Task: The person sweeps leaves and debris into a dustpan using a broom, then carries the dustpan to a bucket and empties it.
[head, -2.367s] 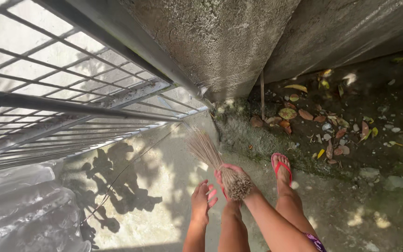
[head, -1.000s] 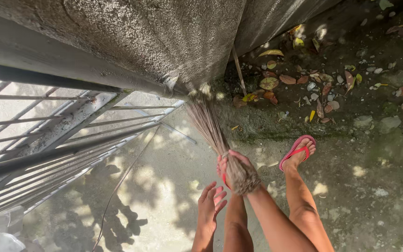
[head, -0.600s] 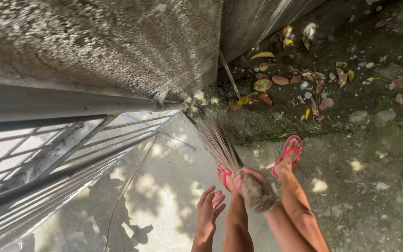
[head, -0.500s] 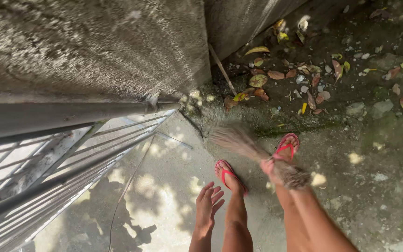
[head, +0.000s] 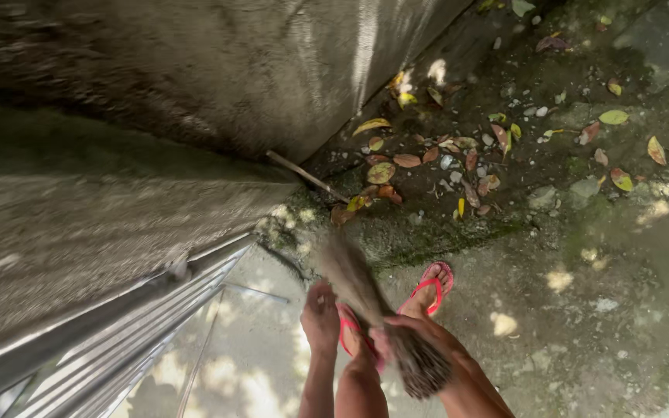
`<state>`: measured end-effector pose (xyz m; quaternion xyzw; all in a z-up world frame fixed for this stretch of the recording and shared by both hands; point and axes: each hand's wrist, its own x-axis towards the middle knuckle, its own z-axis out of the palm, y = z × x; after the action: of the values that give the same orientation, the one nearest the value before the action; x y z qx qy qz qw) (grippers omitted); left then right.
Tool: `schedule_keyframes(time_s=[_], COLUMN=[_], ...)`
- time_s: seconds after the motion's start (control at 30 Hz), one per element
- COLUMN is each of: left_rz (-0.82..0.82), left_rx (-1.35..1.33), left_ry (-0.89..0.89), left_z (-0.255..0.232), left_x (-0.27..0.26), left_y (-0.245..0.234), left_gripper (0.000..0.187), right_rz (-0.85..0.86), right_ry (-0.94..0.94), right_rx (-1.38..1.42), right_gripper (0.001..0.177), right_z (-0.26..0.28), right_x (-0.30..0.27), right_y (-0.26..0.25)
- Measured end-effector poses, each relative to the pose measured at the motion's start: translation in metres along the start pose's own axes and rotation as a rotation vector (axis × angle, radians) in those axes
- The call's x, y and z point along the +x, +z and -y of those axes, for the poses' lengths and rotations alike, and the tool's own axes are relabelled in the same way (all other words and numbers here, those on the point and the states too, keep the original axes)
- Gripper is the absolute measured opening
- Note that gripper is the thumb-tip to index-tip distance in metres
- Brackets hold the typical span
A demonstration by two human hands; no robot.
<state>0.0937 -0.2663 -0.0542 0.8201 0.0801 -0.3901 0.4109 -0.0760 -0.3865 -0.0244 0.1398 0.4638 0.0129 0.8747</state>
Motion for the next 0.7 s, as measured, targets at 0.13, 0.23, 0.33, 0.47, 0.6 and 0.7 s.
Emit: schedule_keyframes(time_s=[0.13,0.23,0.33,0.47,0.6,0.7], left_rz=[-0.056,0.051,0.109,-0.173,0.149,0.16], left_rx=[0.468,0.911,1.496,1.836,1.995,2.0], left_ry=[0.631,0.715,0.752,1.21,0.957,0.936], left_z=[-0.054,-0.089,-0.113,-0.129,-0.119,-0.094], left_x=[0.068,0.135,0.21,0.294,0.361,0.396], left_y=[0.046,0.076,0.095,0.105,0.088,0.084], left_gripper=[0.032,0.04,0.043,0.069,0.048,0.044], right_rz=[0.184,0.218,0.126,-0.307,-0.378,-0.306], right_ry=[0.06,0.015,-0.252,-0.481,-0.337,-0.306], right_rx=[0.119,0.26,0.055,-0.306,-0.186,-0.01], right_gripper=[0.03,0.034,0.038,0.078,0.097,0.103], right_z=[0.061,0.146,0.169,0.155,0.118,0.088], right_x=[0.06,0.041,-0.018,-0.068,-0.065,-0.061], right_y=[-0.036,-0.113,-0.164,-0.171,-0.179,-0.172])
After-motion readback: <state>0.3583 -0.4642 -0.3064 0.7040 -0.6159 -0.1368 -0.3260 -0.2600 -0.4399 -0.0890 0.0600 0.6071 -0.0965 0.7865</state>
